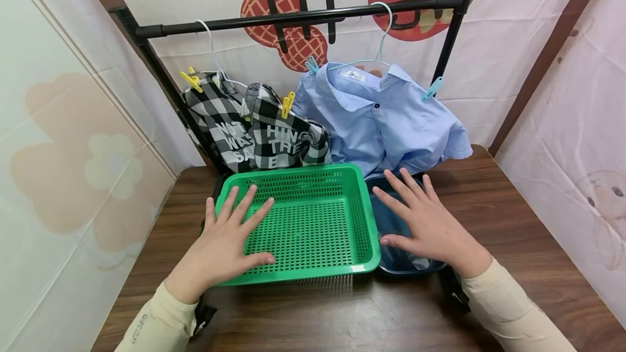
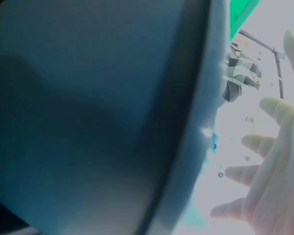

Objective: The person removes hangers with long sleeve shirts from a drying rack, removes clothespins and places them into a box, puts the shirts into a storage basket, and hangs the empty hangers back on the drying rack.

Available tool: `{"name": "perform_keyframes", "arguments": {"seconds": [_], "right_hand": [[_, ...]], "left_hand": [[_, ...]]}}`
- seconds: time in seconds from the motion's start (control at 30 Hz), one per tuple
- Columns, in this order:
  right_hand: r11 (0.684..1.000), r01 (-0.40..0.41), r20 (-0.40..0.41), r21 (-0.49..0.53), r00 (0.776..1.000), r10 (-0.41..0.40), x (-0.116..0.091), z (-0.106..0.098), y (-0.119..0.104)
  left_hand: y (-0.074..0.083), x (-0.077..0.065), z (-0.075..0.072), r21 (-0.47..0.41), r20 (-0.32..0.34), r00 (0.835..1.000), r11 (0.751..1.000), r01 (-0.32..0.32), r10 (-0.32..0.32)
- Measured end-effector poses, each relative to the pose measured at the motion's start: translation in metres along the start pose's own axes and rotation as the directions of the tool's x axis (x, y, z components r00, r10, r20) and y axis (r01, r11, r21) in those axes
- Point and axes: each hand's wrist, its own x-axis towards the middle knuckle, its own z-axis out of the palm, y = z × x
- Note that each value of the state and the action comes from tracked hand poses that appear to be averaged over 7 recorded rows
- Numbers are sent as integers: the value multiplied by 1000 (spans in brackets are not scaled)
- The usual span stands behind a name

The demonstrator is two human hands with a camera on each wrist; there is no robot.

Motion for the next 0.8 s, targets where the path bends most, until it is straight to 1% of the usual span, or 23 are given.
{"name": "perform_keyframes", "arguments": {"seconds": [0.1, 0.27, 0.4, 0.57, 0.67, 0.73, 0.8], "right_hand": [[1000, 0, -6, -1, 1000, 0, 0, 0, 0], [1000, 18, -47, -2, 999, -18, 1, -1, 1], [1000, 29, -77, 3, 997, -29, 1, -2, 0], [999, 26, -103, 20, 994, -24, 2, -2, -1], [999, 24, -124, 37, 992, -20, 2, -3, -1], [998, 24, -153, 53, 988, -15, 2, -3, -1], [997, 24, -190, 69, 982, -11, 3, -4, -1]], "left_hand": [[-3, 0, -3, -13, 21, 1000, 1000, 18, -18], [-5, -1, -10, -70, 53, 999, 997, 13, -10], [-7, -1, -17, -126, 54, 998, 992, 25, -18], [-10, -1, -24, -197, 69, 997, 979, 47, -34], [-13, -1, -27, -237, 59, 997, 970, 57, -44], [-14, -2, -30, -269, 40, 998, 962, 55, -46], [-16, -1, -33, -302, 10, 999, 953, 39, -38]]}}
